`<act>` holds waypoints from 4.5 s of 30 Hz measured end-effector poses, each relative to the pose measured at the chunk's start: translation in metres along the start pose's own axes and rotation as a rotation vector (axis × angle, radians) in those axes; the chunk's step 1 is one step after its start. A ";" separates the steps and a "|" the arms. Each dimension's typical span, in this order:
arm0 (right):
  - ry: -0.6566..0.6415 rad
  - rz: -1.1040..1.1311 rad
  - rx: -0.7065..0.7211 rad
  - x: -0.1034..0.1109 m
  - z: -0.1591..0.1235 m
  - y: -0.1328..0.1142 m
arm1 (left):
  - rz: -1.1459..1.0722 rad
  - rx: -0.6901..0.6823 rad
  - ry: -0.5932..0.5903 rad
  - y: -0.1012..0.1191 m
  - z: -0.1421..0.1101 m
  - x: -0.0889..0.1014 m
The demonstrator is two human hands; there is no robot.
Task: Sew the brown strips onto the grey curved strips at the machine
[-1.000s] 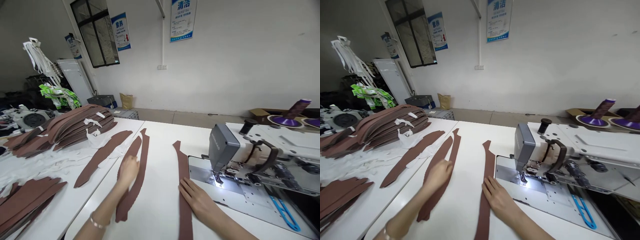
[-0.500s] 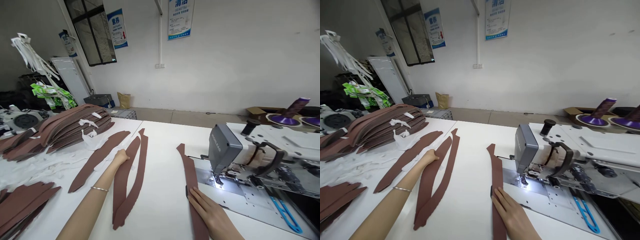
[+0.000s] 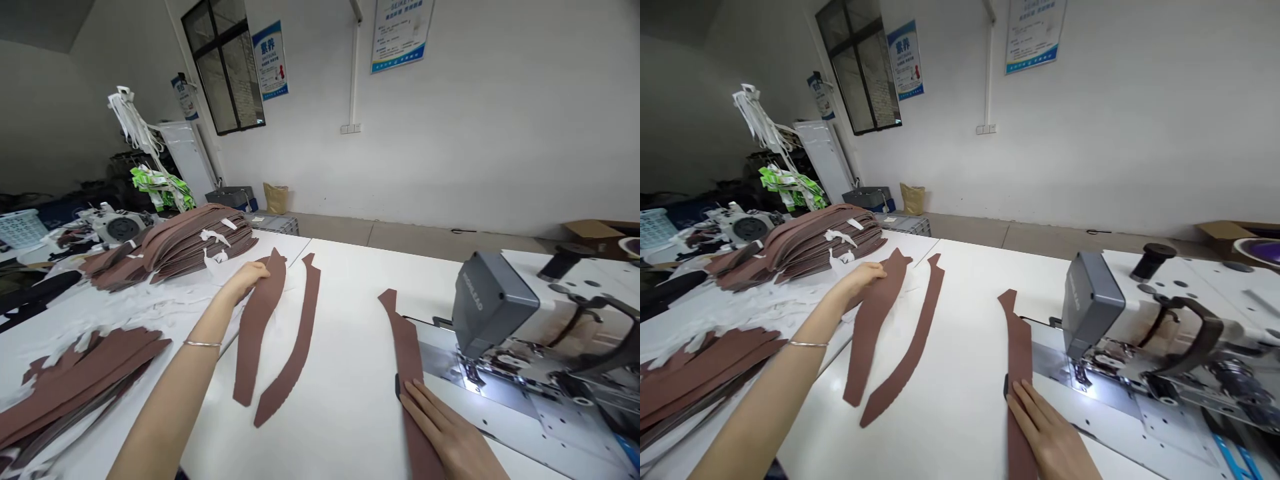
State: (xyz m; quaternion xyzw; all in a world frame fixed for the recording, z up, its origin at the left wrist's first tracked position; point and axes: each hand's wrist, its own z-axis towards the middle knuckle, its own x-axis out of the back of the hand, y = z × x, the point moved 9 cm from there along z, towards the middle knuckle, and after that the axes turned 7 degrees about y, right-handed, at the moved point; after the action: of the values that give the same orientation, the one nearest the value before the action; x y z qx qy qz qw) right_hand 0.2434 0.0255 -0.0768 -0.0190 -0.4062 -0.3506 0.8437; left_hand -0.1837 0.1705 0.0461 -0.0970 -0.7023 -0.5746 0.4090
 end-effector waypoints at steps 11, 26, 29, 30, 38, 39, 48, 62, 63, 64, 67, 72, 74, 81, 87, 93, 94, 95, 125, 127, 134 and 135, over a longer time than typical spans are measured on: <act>-0.052 -0.008 -0.004 -0.011 -0.008 -0.003 | 0.506 -0.604 -0.018 0.110 -0.177 -0.101; -0.183 -0.020 0.018 0.043 -0.018 -0.036 | 0.844 -0.960 -0.490 0.112 -0.268 -0.285; -0.175 -0.026 0.025 0.053 -0.024 -0.044 | 0.726 -0.870 -0.522 0.101 -0.285 -0.289; -0.171 -0.027 0.025 0.056 -0.025 -0.046 | 0.680 -0.850 -0.519 0.097 -0.290 -0.290; -0.134 -0.063 -0.034 0.063 -0.031 -0.044 | 0.331 -0.642 -0.216 0.079 -0.232 -0.281; -0.117 -0.078 -0.042 0.063 -0.031 -0.043 | 0.276 -0.657 -0.185 0.082 -0.228 -0.279; -0.071 -0.071 -0.063 0.061 -0.033 -0.042 | 0.671 -0.797 -0.608 0.109 -0.274 -0.325; -0.120 -0.051 -0.121 0.062 -0.028 -0.023 | 0.655 -0.617 -0.872 0.137 -0.267 -0.347; -0.121 -0.073 -0.138 0.060 -0.027 -0.016 | 0.646 -0.621 -0.863 0.138 -0.269 -0.347; -0.117 -0.095 -0.147 0.058 -0.026 -0.009 | 0.638 -0.621 -0.849 0.138 -0.269 -0.347; -0.082 -0.121 -0.116 0.051 -0.025 0.004 | 0.638 -0.599 -0.811 0.140 -0.267 -0.350; -0.050 -0.099 -0.112 0.049 -0.028 0.012 | 0.727 -0.622 -0.814 0.145 -0.267 -0.360; -0.022 -0.108 -0.146 0.054 -0.030 0.016 | 0.750 -0.634 -0.819 0.147 -0.268 -0.364; -0.031 -0.117 -0.154 0.054 -0.036 0.022 | 0.783 -0.605 -0.818 0.154 -0.273 -0.372; -0.025 -0.111 -0.159 0.058 -0.034 0.022 | 0.815 -0.571 -0.791 0.162 -0.272 -0.372; -0.043 -0.116 -0.143 0.059 -0.031 0.021 | 0.826 -0.582 -0.812 0.163 -0.273 -0.372; -0.047 -0.111 -0.144 0.058 -0.031 0.021 | 0.824 -0.586 -0.811 0.164 -0.273 -0.371; -0.052 -0.106 -0.145 0.057 -0.032 0.022 | 0.823 -0.590 -0.808 0.165 -0.273 -0.371; -0.042 -0.166 -0.072 0.060 -0.032 0.020 | 0.827 -0.685 -0.973 0.152 -0.295 -0.359; -0.041 -0.180 -0.065 0.061 -0.030 0.020 | 0.809 -0.685 -0.982 0.150 -0.293 -0.363; -0.026 -0.214 -0.054 0.059 -0.028 0.023 | 0.742 -0.666 -0.977 0.151 -0.289 -0.370; -0.022 -0.219 -0.059 0.059 -0.028 0.024 | 0.744 -0.665 -0.972 0.153 -0.288 -0.371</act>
State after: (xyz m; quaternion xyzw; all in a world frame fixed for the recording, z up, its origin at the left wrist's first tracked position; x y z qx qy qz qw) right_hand 0.3018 0.0006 -0.0486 -0.0033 -0.4045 -0.4521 0.7950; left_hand 0.2822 0.0875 -0.0957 -0.6973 -0.5128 -0.4723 0.1667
